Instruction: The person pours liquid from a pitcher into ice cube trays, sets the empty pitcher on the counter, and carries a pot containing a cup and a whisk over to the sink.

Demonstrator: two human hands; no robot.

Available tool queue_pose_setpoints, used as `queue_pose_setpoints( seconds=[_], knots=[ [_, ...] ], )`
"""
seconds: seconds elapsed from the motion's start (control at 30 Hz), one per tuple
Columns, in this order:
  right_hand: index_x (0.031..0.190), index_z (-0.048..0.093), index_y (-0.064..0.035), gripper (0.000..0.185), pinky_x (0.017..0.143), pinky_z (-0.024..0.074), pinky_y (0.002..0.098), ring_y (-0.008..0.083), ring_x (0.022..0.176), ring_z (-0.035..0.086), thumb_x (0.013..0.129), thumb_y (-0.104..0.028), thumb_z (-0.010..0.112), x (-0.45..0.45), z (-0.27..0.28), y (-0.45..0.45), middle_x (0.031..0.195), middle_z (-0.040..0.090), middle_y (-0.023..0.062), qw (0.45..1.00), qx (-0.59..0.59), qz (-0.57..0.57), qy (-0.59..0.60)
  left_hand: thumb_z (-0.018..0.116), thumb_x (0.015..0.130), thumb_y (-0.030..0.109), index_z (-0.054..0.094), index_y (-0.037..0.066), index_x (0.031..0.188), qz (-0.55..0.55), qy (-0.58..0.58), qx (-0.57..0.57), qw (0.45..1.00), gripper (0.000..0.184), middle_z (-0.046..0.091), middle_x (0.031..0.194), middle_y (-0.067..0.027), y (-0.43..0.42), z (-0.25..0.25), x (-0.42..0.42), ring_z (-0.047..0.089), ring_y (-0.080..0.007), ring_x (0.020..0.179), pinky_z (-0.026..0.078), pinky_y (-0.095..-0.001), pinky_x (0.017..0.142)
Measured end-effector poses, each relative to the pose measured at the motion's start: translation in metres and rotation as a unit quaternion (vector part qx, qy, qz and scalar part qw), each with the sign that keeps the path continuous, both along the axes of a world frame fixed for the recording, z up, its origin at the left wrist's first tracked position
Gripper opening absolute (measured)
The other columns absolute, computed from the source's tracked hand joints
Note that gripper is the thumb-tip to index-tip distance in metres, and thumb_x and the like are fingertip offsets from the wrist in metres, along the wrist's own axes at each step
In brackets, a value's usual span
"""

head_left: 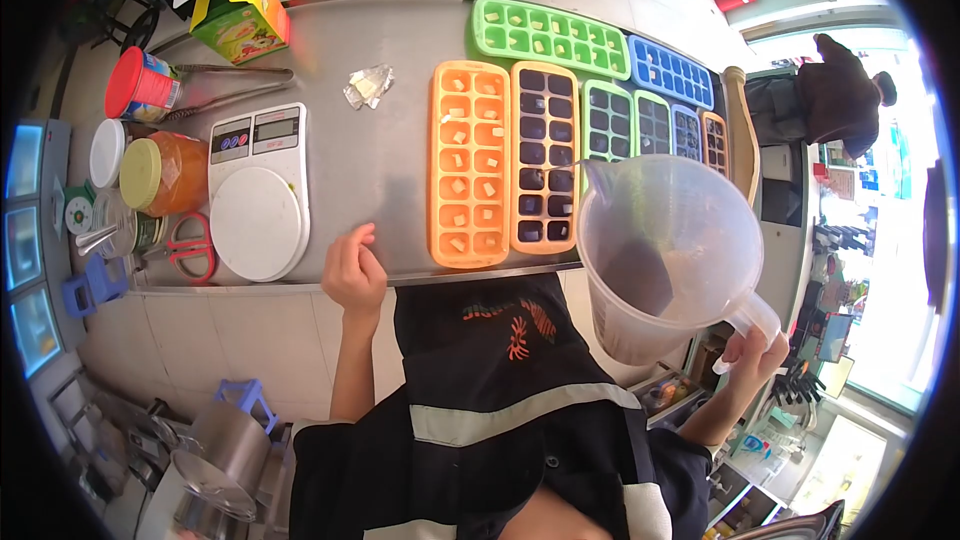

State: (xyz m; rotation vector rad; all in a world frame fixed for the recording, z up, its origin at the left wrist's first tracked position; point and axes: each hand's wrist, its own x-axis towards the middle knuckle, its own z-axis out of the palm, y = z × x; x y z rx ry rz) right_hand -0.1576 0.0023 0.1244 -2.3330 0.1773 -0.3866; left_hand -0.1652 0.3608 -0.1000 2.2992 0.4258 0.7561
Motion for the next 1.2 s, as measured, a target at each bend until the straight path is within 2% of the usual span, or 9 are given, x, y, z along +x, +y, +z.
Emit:
queue_pose_setpoints(
  seconds=[0.23,0.37,0.4,0.47,0.57,0.63,0.73,0.83,1.2],
  knots=[
    [0.083,0.049,0.0061,0.043,0.029,0.0219,0.0172,0.0096,0.035,0.038,0.074,-0.036,0.051,-0.028,-0.016,-0.016,0.055,0.051,0.0107,0.977,0.165,-0.076,-0.112,0.041,0.061,-0.009,0.058,0.007,0.076,0.012,-0.014,0.017,1.000,0.028,0.055,0.062,-0.0029,0.001,-0.004,0.000,0.053,-0.0164,0.056,0.040,-0.0254,0.047],
    [0.073,0.053,0.0026,0.039,0.031,0.0229,0.0201,0.0112,0.037,0.039,0.071,-0.036,0.051,-0.030,-0.020,-0.017,0.054,0.051,0.0081,0.965,0.162,-0.120,-0.167,0.041,0.061,-0.009,0.059,0.007,0.075,0.010,-0.013,0.013,1.000,0.028,0.056,0.062,-0.0030,0.001,-0.003,0.000,0.053,-0.0164,0.056,0.041,-0.0253,0.047],
    [0.066,0.053,0.0004,0.036,0.033,0.0239,0.0221,0.0123,0.037,0.040,0.070,-0.036,0.051,-0.024,-0.016,-0.018,0.052,0.050,0.0059,0.986,0.033,-0.021,-0.165,0.041,0.061,-0.009,0.059,0.007,0.076,0.009,-0.016,0.011,1.000,0.028,0.056,0.062,-0.0031,0.001,-0.002,0.000,0.053,-0.0164,0.056,0.041,-0.0254,0.047],
    [0.058,0.053,-0.0019,0.035,0.034,0.0249,0.0241,0.0135,0.038,0.040,0.069,-0.036,0.051,-0.015,-0.010,-0.014,0.050,0.048,0.0038,0.980,-0.095,0.081,-0.157,0.041,0.061,-0.009,0.059,0.007,0.076,0.009,-0.019,0.009,1.000,0.028,0.056,0.062,-0.0031,0.001,-0.003,0.000,0.053,-0.0165,0.055,0.041,-0.0255,0.047],
    [0.047,0.048,-0.0045,0.037,0.037,0.0259,0.0270,0.0157,0.036,0.038,0.064,-0.037,0.053,0.000,0.000,0.003,0.044,0.043,0.0018,0.949,-0.243,0.153,-0.126,0.040,0.061,-0.009,0.059,0.007,0.076,0.020,-0.024,0.004,1.000,0.028,0.056,0.062,-0.0029,0.001,-0.005,-0.001,0.053,-0.0164,0.056,0.041,-0.0254,0.047],
    [0.048,0.046,-0.0041,0.032,0.036,0.0250,0.0273,0.0183,0.034,0.035,0.059,-0.032,0.058,0.011,0.008,0.021,0.040,0.037,0.0033,0.952,-0.200,0.232,-0.005,0.041,0.061,-0.008,0.059,0.007,0.076,0.027,-0.025,0.003,0.999,0.028,0.056,0.062,-0.0028,0.001,-0.005,-0.001,0.053,-0.0164,0.056,0.041,-0.0252,0.047],
    [0.049,0.046,-0.0039,0.027,0.036,0.0275,0.0272,0.0204,0.033,0.037,0.056,-0.025,0.061,0.018,0.011,0.032,0.041,0.037,0.0049,0.932,-0.238,0.270,0.042,0.041,0.061,-0.008,0.059,0.007,0.076,0.035,-0.027,0.001,0.999,0.028,0.056,0.062,-0.0028,0.001,-0.006,-0.001,0.053,-0.0163,0.055,0.041,-0.0252,0.047],
    [0.051,0.047,-0.0036,0.022,0.037,0.0316,0.0269,0.0219,0.034,0.041,0.055,-0.019,0.062,0.024,0.012,0.044,0.042,0.040,0.0066,0.929,-0.205,0.292,0.097,0.041,0.061,-0.007,0.059,0.008,0.075,0.039,-0.031,0.004,0.999,0.027,0.056,0.062,-0.0025,0.002,-0.008,-0.001,0.053,-0.0162,0.055,0.040,-0.0252,0.047],
    [0.057,0.050,-0.0013,0.019,0.038,0.0360,0.0274,0.0247,0.038,0.048,0.054,-0.012,0.066,0.033,0.012,0.061,0.044,0.045,0.0103,0.892,-0.254,0.345,0.146,0.041,0.060,-0.006,0.058,0.009,0.074,0.045,-0.018,0.012,0.999,0.027,0.055,0.061,-0.0009,0.001,-0.006,0.000,0.051,-0.0160,0.054,0.038,-0.0254,0.045]
  ],
)
